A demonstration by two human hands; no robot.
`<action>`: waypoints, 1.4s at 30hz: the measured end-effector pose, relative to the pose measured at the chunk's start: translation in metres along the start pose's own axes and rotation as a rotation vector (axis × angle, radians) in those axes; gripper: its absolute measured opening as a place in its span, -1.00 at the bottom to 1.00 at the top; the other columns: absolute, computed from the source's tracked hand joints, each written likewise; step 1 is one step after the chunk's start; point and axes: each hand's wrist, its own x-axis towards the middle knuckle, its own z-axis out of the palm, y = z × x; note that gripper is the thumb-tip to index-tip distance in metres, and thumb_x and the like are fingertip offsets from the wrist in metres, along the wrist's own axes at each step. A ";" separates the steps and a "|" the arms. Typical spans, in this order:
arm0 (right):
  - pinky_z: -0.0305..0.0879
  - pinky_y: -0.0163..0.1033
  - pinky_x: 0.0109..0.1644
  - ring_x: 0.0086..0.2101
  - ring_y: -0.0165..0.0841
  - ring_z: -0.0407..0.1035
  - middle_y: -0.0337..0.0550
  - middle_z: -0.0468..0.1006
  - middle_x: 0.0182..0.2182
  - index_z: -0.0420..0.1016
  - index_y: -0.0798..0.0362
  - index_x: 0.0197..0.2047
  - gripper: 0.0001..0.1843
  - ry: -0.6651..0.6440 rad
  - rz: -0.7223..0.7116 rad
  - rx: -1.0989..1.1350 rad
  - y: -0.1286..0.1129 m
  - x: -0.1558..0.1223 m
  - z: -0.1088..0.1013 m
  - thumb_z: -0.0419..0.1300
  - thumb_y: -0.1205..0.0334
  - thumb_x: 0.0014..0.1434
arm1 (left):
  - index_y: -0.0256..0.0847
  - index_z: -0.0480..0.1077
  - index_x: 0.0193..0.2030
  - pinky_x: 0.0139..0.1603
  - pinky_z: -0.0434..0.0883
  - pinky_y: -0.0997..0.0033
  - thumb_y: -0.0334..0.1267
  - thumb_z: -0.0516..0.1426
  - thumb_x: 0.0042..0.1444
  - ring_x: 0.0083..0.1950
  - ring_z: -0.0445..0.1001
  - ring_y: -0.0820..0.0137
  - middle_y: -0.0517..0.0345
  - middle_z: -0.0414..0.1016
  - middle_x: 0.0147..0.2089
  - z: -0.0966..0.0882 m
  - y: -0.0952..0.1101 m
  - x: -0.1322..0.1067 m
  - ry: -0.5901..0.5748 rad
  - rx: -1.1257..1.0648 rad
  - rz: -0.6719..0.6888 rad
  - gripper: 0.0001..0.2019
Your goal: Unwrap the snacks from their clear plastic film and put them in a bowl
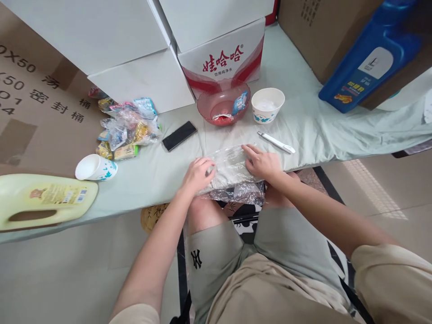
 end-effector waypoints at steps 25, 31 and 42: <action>0.09 -0.26 -0.44 -0.31 -0.34 0.37 0.04 0.50 0.09 0.58 -0.01 0.07 -0.58 0.231 -0.143 0.027 0.014 -0.004 0.019 -0.05 0.29 0.32 | -0.25 0.41 0.30 0.54 0.17 -0.09 -0.11 -0.02 0.34 0.53 0.20 0.09 -0.13 0.33 0.45 0.005 -0.051 -0.003 -0.071 0.047 -0.081 -0.51; 0.26 -0.06 -0.06 -0.12 -0.16 0.38 0.04 0.54 -0.08 0.62 -0.01 -0.06 -0.60 0.326 -0.181 0.018 0.011 -0.014 0.005 -0.06 0.15 0.40 | -0.18 0.40 0.34 0.52 0.17 -0.05 -0.16 0.10 0.27 0.51 0.23 0.09 -0.08 0.33 0.46 -0.002 -0.047 -0.018 -0.104 0.107 -0.162 -0.49; 0.23 -0.02 0.08 0.02 -0.07 0.43 0.04 0.64 -0.03 0.58 0.04 -0.16 -0.66 0.092 -0.268 0.118 0.012 -0.008 0.002 0.00 0.12 0.36 | -0.14 0.60 -0.05 0.37 0.29 -0.06 -0.18 0.13 0.24 0.31 0.43 0.07 -0.05 0.55 0.26 -0.013 -0.045 -0.042 -0.017 0.037 -0.239 -0.74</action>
